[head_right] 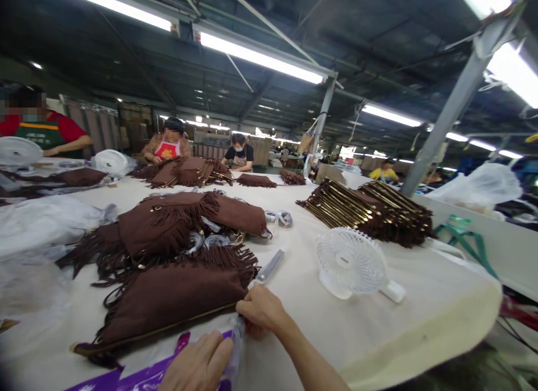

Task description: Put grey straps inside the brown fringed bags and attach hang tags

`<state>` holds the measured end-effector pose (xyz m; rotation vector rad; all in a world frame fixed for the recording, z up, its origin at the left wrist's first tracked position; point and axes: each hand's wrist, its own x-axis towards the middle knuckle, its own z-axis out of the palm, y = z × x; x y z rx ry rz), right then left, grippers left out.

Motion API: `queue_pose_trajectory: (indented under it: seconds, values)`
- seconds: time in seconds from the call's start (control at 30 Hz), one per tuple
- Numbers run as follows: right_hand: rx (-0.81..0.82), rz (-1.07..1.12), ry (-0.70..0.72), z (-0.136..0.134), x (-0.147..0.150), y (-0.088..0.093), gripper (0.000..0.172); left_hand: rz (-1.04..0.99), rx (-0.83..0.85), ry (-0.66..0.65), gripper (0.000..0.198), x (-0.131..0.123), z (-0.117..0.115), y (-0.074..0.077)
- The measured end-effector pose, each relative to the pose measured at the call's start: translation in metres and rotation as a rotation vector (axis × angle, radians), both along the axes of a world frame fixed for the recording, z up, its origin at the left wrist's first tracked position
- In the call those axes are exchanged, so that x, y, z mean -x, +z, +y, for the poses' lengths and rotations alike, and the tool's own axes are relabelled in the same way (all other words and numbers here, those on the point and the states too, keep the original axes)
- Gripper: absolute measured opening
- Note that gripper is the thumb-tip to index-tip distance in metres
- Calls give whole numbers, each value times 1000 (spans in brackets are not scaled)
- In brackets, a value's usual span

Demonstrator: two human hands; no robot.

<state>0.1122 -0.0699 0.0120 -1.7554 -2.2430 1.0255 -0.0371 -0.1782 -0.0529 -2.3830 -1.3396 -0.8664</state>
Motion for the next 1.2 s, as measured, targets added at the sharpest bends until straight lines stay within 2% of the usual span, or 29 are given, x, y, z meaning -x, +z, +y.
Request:
queue_pose_trajectory:
  seconds: [0.1, 0.27, 0.33, 0.5, 0.57, 0.63, 0.7, 0.73, 0.77, 0.83, 0.9, 1.03, 1.13, 1.2]
  values:
    - [80, 91, -29, -5, 0, -2, 26, -110, 19, -53, 10, -13, 19, 3]
    - [202, 262, -24, -16, 0, 0, 27, -108, -3, -185, 23, 1, 32, 35]
    - [237, 310, -19, -17, 1, -1, 28, -90, -29, -239, 28, 5, 35, 41]
    - [271, 409, 7, -16, 0, -3, 29, -203, 39, -268, 27, 2, 46, 37]
    - [272, 435, 25, -16, -5, -3, 37, -274, 111, -243, 24, 4, 50, 37]
    - [217, 460, 1, -16, -12, -2, 43, -414, 251, -193, 20, 9, 54, 39]
    - [39, 507, -17, -19, -16, -2, 31, -605, 430, -132, 16, 15, 57, 44]
    - [-85, 536, 9, -21, -17, -2, 21, -698, 507, -113, 14, 18, 58, 46]
    - [-204, 562, 64, -23, -16, -3, 18, -778, 567, -107, 13, 20, 58, 49]
    - [-393, 603, 193, -27, -9, -6, 28, -895, 630, -117, 15, 22, 56, 53]
    - [-480, 622, 249, -30, 0, -11, 26, -949, 635, -140, 15, 21, 51, 56]
    - [-610, 525, 265, -29, 10, -25, 25, -883, 525, -139, 20, 22, 43, 49]
    - [-661, 394, 300, -26, 8, -38, 26, -631, 374, -139, 22, 28, 42, 34]
    - [-669, 383, 318, -24, 5, -45, 24, -397, 261, -112, 13, 37, 42, 25]
